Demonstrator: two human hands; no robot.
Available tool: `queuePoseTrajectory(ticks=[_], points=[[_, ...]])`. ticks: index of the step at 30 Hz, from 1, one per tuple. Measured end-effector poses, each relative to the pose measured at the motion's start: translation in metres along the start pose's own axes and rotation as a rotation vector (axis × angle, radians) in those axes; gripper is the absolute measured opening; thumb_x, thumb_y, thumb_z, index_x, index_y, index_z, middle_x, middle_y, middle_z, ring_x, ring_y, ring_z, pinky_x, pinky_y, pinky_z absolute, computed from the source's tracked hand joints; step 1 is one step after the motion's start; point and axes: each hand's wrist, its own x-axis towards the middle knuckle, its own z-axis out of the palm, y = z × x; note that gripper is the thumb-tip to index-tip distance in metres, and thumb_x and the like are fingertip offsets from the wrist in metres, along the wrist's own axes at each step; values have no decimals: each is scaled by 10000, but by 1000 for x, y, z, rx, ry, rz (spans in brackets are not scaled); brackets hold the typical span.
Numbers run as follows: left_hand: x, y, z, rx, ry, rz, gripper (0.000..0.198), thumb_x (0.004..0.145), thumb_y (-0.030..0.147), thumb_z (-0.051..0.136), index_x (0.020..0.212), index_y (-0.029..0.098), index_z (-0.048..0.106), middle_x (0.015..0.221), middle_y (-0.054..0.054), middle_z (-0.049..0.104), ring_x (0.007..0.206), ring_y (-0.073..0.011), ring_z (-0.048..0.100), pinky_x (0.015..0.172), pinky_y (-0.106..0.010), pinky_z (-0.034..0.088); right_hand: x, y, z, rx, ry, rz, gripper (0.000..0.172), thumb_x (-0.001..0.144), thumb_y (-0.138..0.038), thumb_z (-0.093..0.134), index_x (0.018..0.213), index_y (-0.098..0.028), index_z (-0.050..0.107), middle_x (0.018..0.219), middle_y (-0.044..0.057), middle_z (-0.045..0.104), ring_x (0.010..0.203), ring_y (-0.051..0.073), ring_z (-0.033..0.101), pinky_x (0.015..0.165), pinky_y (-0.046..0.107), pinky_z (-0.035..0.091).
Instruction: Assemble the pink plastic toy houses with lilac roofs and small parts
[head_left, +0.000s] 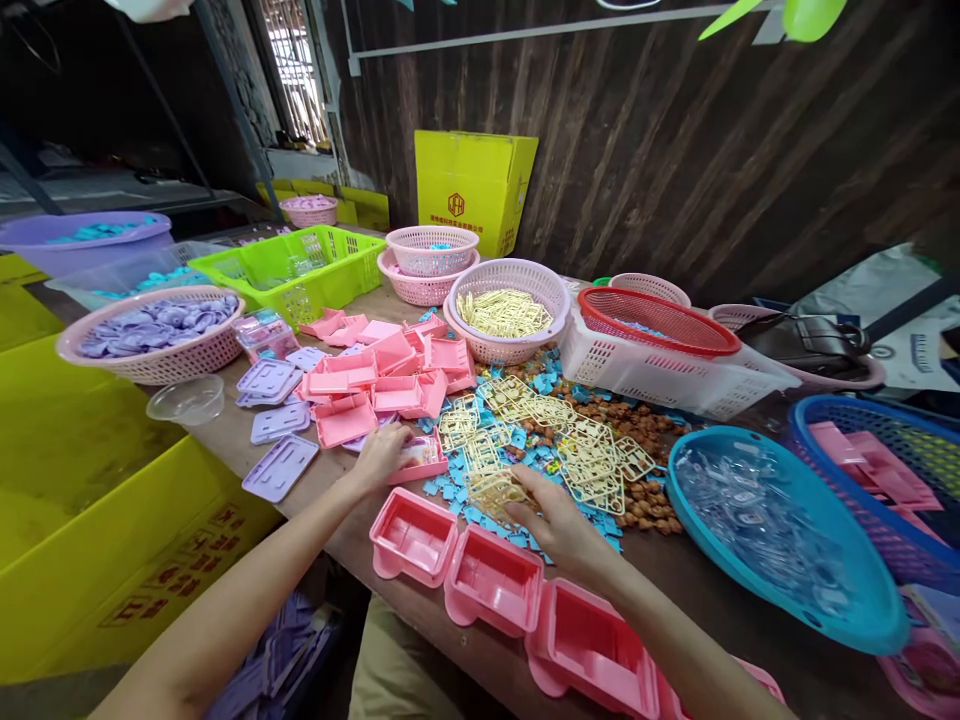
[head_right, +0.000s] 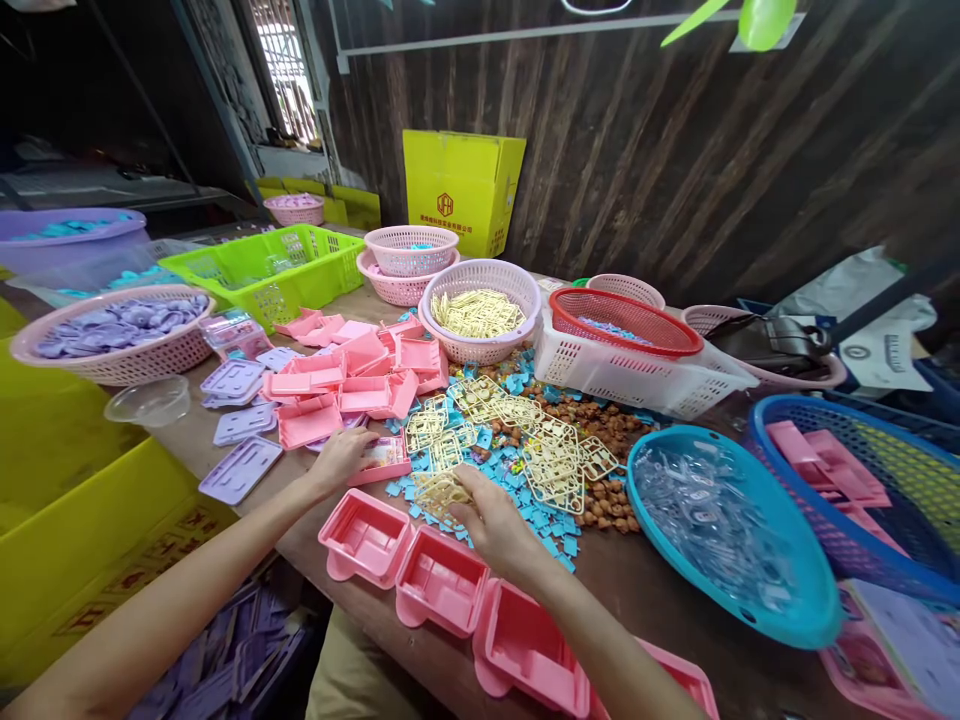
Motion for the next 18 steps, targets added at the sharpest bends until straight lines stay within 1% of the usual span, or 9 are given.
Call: queuePoseTrajectory(ticks=[2, 3, 5, 7, 9, 11, 14, 16, 18], points=[[4, -4, -2, -55, 8, -20, 132, 710, 239, 638, 808, 152, 621, 853, -66, 662, 799, -219, 595, 662, -281, 398, 0, 1, 0, 5, 7, -13, 91, 861, -214, 442, 855, -203, 532, 834, 36, 586, 754, 169, 536, 700, 293, 448], [7, -7, -3, -88, 1, -29, 133, 711, 278, 638, 734, 151, 605, 756, -40, 648, 716, -197, 585, 600, -260, 378, 1, 1, 0, -6, 21, -36, 96, 865, -203, 442, 864, -201, 538, 839, 39, 587, 761, 169, 536, 703, 295, 447], [14, -13, -4, -157, -28, -35, 224, 706, 337, 635, 604, 154, 556, 582, 7, 584, 568, -152, 538, 513, -232, 323, 1, 4, 1, -51, 49, -107, 132, 873, -167, 434, 923, -197, 553, 882, 52, 591, 797, 175, 540, 719, 303, 447], [18, -17, -4, -220, -57, -25, 284, 715, 356, 615, 533, 159, 521, 487, 29, 533, 483, -125, 496, 480, -222, 293, 1, 7, 4, -101, 66, -173, 190, 878, -131, 422, 1006, -195, 548, 920, 63, 584, 824, 178, 543, 728, 306, 451], [21, -18, -3, -269, -67, -15, 301, 737, 347, 577, 506, 162, 523, 438, 29, 512, 442, -120, 480, 474, -224, 286, 0, 9, 6, -142, 76, -204, 230, 882, -109, 411, 1057, -198, 534, 930, 65, 573, 827, 177, 547, 722, 302, 455], [21, -18, -1, -304, -50, -10, 266, 747, 319, 551, 529, 167, 570, 414, 23, 505, 434, -128, 482, 483, -233, 289, -2, 9, 6, -178, 85, -227, 237, 889, -108, 409, 1069, -203, 531, 906, 59, 566, 804, 174, 549, 701, 292, 456], [19, -16, 1, -352, 14, -20, 174, 733, 285, 549, 638, 174, 645, 443, 14, 530, 459, -145, 496, 513, -245, 305, -5, 7, 4, -210, 102, -264, 223, 887, -106, 419, 1051, -205, 534, 863, 48, 557, 755, 165, 542, 656, 270, 452], [18, -14, -2, -396, 60, -29, 154, 714, 295, 567, 653, 174, 640, 522, -1, 573, 490, -146, 507, 529, -247, 324, -7, 5, 2, -216, 99, -287, 193, 886, -101, 423, 1012, -196, 534, 851, 46, 553, 740, 158, 538, 643, 259, 450], [16, -11, -8, -453, 92, -18, 179, 691, 331, 596, 609, 171, 601, 608, -17, 600, 545, -145, 516, 545, -241, 347, -8, 4, 0, -250, 91, -309, 163, 889, -101, 417, 970, -184, 533, 842, 49, 556, 730, 154, 531, 635, 254, 447]])
